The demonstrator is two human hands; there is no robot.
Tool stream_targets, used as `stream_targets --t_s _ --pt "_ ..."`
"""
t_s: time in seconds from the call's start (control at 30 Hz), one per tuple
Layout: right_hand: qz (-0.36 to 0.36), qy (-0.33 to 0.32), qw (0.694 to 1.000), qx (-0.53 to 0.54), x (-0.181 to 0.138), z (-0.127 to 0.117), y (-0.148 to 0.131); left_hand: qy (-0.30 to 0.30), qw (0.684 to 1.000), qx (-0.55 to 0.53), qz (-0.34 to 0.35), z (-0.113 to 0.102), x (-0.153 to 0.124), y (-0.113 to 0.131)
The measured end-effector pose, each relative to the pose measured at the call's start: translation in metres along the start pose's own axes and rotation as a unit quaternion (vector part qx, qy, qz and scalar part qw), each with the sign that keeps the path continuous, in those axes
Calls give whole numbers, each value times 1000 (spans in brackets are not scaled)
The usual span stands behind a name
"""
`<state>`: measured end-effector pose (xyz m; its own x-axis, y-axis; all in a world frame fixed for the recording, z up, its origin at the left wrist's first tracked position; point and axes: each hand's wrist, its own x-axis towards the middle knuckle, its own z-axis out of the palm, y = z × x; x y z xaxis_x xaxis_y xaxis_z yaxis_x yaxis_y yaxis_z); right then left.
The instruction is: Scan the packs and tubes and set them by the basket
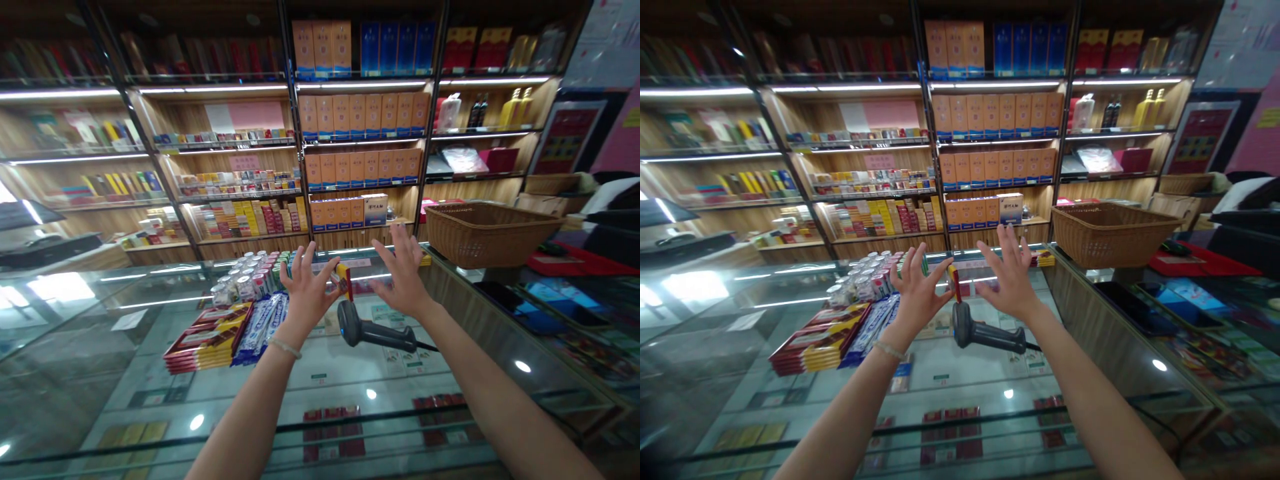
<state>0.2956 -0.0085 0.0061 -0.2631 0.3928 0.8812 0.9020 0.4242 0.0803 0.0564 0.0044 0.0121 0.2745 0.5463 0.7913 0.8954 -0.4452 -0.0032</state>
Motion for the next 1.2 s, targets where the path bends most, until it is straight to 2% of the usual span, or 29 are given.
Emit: stream_targets --t_s 0.13,0.4,0.7,0.93,1.07,1.2 --pt "61 -12 998 19 -5 12 11 -9 999 -21 22 -3 -1 2" --pt "41 -82 995 49 -11 31 -3 -11 995 -60 80 4 -8 16" --pt "44 -74 995 45 -11 28 -3 2 995 -64 73 5 -7 17" --pt "23 -41 999 0 -6 17 5 15 996 -82 36 8 -2 0" --pt "18 -59 997 -40 -4 12 10 56 995 -71 30 8 1 -12" --pt "16 -89 994 -65 -3 9 9 51 997 -9 65 1 1 -11"
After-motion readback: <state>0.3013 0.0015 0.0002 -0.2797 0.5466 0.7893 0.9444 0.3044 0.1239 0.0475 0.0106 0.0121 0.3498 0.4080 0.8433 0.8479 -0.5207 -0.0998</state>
